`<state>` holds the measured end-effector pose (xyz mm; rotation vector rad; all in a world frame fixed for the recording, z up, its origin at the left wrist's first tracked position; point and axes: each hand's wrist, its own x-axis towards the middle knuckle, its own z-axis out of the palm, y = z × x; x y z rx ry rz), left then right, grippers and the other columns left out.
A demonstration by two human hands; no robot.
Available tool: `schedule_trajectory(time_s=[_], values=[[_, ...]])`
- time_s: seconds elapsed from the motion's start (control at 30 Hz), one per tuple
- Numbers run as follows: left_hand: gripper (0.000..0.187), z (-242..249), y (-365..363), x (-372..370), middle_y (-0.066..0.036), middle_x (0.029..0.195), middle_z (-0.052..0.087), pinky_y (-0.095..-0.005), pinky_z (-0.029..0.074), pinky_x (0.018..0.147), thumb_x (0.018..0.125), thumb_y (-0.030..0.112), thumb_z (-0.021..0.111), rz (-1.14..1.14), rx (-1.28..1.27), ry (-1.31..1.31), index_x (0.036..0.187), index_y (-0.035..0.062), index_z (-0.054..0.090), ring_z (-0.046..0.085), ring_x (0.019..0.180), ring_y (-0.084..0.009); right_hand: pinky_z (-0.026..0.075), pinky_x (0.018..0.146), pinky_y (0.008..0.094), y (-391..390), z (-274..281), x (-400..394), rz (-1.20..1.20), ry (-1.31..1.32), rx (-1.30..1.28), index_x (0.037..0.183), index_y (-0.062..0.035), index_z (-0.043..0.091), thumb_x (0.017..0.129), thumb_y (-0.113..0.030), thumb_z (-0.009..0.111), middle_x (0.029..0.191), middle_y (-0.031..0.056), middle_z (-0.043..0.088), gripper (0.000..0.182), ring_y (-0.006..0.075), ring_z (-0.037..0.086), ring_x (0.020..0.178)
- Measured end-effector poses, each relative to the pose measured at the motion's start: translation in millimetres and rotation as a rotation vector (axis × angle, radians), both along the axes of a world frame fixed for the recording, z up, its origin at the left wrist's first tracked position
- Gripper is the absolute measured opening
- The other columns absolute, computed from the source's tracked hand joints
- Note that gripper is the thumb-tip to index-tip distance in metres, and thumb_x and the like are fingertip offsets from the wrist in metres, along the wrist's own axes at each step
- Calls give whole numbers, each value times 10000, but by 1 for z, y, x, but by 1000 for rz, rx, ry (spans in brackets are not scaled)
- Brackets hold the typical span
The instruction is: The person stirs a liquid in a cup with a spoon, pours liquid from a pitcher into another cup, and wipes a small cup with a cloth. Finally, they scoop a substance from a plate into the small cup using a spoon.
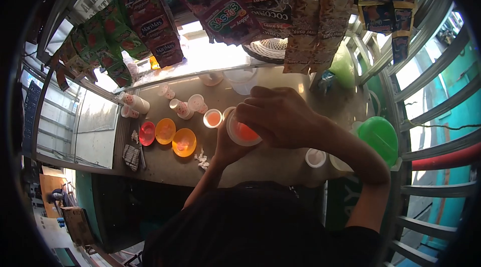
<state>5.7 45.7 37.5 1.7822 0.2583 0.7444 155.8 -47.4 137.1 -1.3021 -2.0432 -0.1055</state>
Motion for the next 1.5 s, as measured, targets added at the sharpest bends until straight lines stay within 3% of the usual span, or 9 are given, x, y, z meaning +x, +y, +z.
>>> schedule_trajectory(time_s=[0.1, 0.83, 0.93, 1.0, 1.33, 1.5], values=[[578, -3, -1, 0, -73, 1021, 596, -307, 506, 791, 640, 188, 849, -18, 21, 25, 1109, 37, 546, 628, 909, -169, 483, 581, 356, -3, -2, -1, -35, 15, -55, 911, -91, 571, 783, -118, 636, 785, 39, 602, 146, 221, 563, 731], [605, 2, 4, -14, -83, 1054, 603, -325, 503, 824, 642, 199, 848, -9, 7, 45, 1136, 37, 539, 621, 951, -192, 480, 594, 362, 3, -4, -18, -32, 42, -36, 949, -101, 580, 809, -123, 627, 779, 36, 590, 149, 222, 572, 749], [624, -1, 6, -17, -88, 1067, 605, -329, 505, 828, 639, 196, 851, -19, -2, 27, 1154, 37, 536, 623, 961, -201, 472, 541, 355, 3, -1, -21, -25, 41, -5, 859, -62, 596, 786, -61, 652, 758, 44, 591, 92, 225, 556, 666], [640, 0, 6, -20, -94, 1079, 610, -329, 506, 832, 639, 199, 853, -31, -22, 57, 1167, 32, 532, 626, 968, -205, 476, 582, 365, 3, -3, -22, -48, 35, -59, 927, -108, 568, 816, -128, 629, 756, 29, 579, 128, 223, 570, 755], [653, -5, 8, -26, -110, 1093, 623, -334, 513, 839, 648, 205, 857, -2, -29, 49, 1183, 22, 531, 636, 976, -205, 474, 579, 371, 7, -6, -27, -81, 71, -40, 923, -97, 570, 815, -120, 632, 749, 39, 577, 127, 239, 576, 736], [644, -2, 7, -25, -107, 1095, 621, -332, 513, 842, 646, 208, 861, -15, -26, 40, 1172, 16, 543, 635, 974, -200, 488, 611, 386, 5, -5, -26, -33, 123, -108, 946, -70, 583, 829, -97, 616, 833, 60, 625, 124, 258, 604, 778]])
